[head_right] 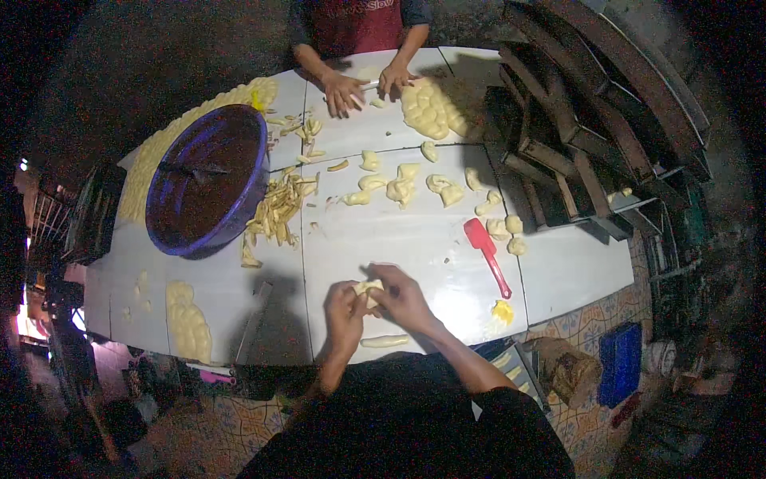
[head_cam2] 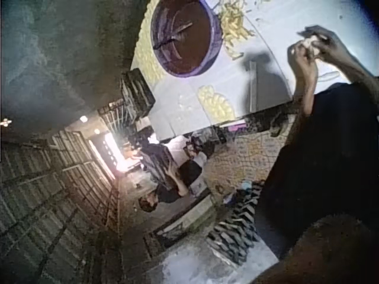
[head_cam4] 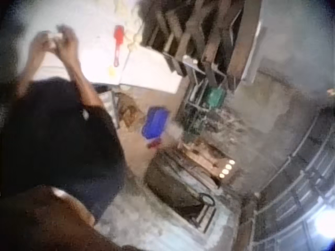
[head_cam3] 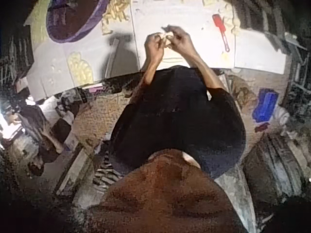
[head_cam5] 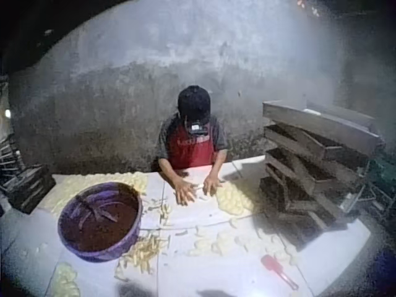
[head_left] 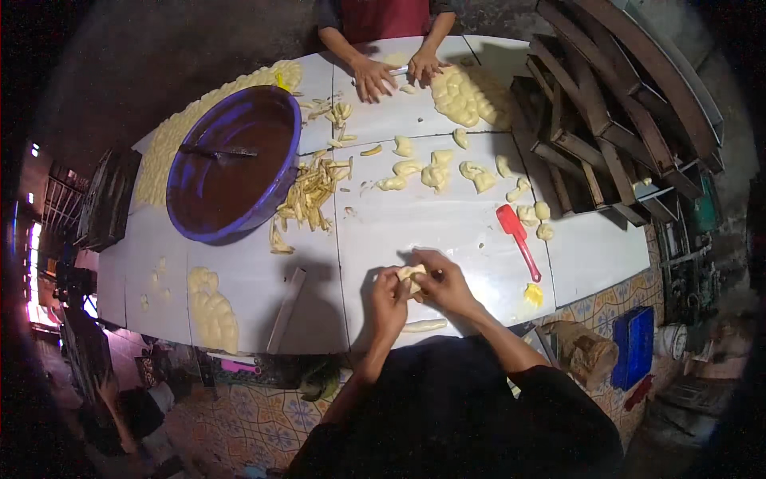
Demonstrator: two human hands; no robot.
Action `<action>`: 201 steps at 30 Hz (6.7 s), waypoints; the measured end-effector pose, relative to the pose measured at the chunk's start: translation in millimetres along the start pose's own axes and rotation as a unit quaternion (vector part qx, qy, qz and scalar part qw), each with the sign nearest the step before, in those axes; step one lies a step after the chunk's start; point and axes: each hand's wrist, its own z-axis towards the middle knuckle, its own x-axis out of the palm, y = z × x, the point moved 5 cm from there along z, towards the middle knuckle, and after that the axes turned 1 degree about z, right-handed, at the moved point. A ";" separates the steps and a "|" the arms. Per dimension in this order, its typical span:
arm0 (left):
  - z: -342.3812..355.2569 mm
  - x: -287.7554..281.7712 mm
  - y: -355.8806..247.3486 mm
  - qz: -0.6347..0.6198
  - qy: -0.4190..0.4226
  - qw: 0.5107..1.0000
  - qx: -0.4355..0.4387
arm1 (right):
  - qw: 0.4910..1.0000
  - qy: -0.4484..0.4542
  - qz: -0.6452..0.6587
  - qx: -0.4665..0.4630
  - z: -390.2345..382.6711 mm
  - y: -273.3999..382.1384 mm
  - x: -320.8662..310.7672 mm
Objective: The person places dough rolls onto a baking tray, separates dough portions by hand, flattens them with a roller and hands, adds chocolate and banana filling using a spatula, and rolls the dough up on the table.
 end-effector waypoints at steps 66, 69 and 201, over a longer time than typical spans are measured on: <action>156.5 39.0 -11.3 0.562 -0.086 0.795 0.210 | 0.875 -0.191 -0.443 -0.033 65.7 -9.2 -122.4; 133.1 46.3 -20.5 0.438 0.149 0.856 0.229 | 0.830 -0.246 -0.499 0.028 29.8 -9.4 -198.8; -74.0 -155.0 59.0 0.554 -0.323 0.766 0.048 | 0.863 0.140 -0.470 -0.123 193.4 -7.8 141.5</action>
